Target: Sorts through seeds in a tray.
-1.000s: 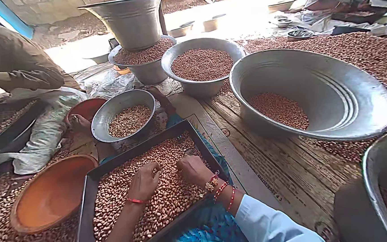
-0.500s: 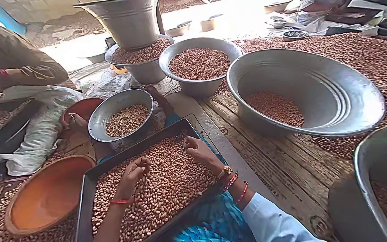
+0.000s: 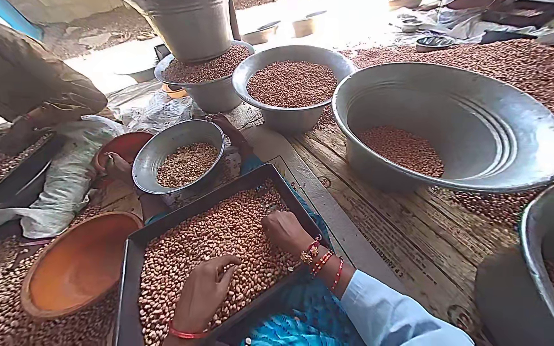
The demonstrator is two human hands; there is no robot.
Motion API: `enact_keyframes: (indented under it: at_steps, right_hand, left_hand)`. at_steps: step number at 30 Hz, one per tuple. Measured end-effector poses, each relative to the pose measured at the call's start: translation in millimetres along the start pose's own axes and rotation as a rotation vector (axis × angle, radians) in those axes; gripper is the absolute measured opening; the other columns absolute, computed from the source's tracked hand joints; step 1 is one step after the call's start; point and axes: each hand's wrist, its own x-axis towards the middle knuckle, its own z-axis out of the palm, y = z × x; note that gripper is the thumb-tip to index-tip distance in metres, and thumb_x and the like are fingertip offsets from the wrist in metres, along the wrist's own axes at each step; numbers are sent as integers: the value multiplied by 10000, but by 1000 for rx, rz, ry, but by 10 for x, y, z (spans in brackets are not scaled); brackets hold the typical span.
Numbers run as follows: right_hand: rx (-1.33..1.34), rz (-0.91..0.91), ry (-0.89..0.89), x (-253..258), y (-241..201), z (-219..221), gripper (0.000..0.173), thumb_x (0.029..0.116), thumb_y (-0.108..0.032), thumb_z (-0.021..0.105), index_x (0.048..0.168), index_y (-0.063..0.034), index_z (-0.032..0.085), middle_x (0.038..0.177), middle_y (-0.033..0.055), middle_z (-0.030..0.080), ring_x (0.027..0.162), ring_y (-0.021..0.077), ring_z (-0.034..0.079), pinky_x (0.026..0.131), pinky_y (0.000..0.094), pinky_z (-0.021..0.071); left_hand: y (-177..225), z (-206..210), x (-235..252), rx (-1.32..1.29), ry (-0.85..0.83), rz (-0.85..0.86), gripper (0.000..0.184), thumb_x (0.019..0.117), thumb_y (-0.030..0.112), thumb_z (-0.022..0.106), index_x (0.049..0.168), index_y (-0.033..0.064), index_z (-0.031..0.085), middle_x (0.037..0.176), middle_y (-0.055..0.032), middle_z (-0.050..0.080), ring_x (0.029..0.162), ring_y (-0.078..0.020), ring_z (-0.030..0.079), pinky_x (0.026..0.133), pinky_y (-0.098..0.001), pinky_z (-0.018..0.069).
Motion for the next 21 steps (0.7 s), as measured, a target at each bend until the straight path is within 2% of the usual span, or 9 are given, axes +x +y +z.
enact_keyframes:
  at_steps: [4, 6, 9, 10, 12, 14, 16, 19, 21]
  right_hand:
    - [3, 24, 1, 1, -21, 14, 216, 1015, -100, 547, 1124, 33, 678, 1107, 255, 690, 1079, 434, 668, 870, 596, 511]
    - [6, 32, 4, -4, -12, 16, 214, 1018, -101, 547, 1123, 33, 676, 1109, 252, 690, 1079, 428, 668, 869, 593, 512]
    - [8, 34, 10, -24, -2, 12, 212, 1016, -94, 542, 1121, 29, 677, 1110, 249, 690, 1080, 426, 668, 871, 594, 511]
    - [11, 30, 15, -31, 6, 14, 214, 1015, -94, 542, 1122, 31, 679, 1109, 250, 690, 1080, 428, 667, 873, 596, 509]
    - [9, 27, 21, -38, 21, 18, 214, 1015, -96, 541, 1119, 32, 679, 1110, 250, 690, 1082, 427, 666, 880, 593, 508]
    - [4, 25, 21, -23, 19, 22, 218, 1018, -98, 541, 1123, 37, 675, 1118, 256, 688, 1087, 432, 665, 888, 591, 509]
    - [-7, 26, 21, -6, 2, 18, 214, 1016, -95, 542, 1117, 41, 671, 1117, 256, 687, 1090, 431, 664, 887, 589, 507]
    - [-14, 20, 7, 7, 4, 15, 220, 1015, -108, 534, 1113, 37, 667, 1122, 252, 686, 1109, 424, 659, 894, 591, 501]
    - [49, 3, 7, 12, 52, 9, 246, 1010, -157, 556, 1127, 16, 686, 1127, 239, 694, 1112, 410, 663, 908, 596, 502]
  left_hand:
    - [75, 136, -5, 108, -14, 18, 195, 866, 47, 756, 1053, 69, 806, 956, -165, 780, 837, -394, 756, 765, -611, 584]
    - [71, 139, 21, 88, -24, -10, 168, 859, 51, 757, 1020, 64, 801, 859, -160, 762, 731, -365, 729, 706, -587, 577]
    - [-41, 43, 57, -154, -30, -114, 126, 858, 119, 755, 978, 85, 773, 621, 8, 593, 511, -105, 497, 538, -326, 438]
    - [-91, 4, 59, -317, -17, -138, 147, 850, 135, 727, 983, 77, 744, 636, 76, 567, 517, -6, 467, 520, -211, 406]
    - [-148, -64, 49, -564, -34, -147, 187, 851, 154, 593, 1006, 68, 653, 755, 104, 613, 585, 50, 543, 547, -137, 464]
    - [-129, -68, 16, -530, -91, -89, 244, 846, 145, 517, 1021, 67, 668, 766, 94, 613, 587, 45, 512, 552, -151, 434]
    - [-15, 0, -22, -334, -156, -2, 234, 845, 127, 615, 1029, 68, 748, 679, 46, 585, 543, -33, 470, 536, -240, 411]
    - [183, 129, -52, -52, -234, 69, 211, 878, 120, 752, 1081, 71, 786, 942, -139, 761, 802, -311, 726, 777, -523, 589]
    - [226, 169, -36, -15, -226, 35, 189, 879, 115, 763, 1058, 61, 786, 954, -152, 764, 855, -344, 742, 814, -559, 584]
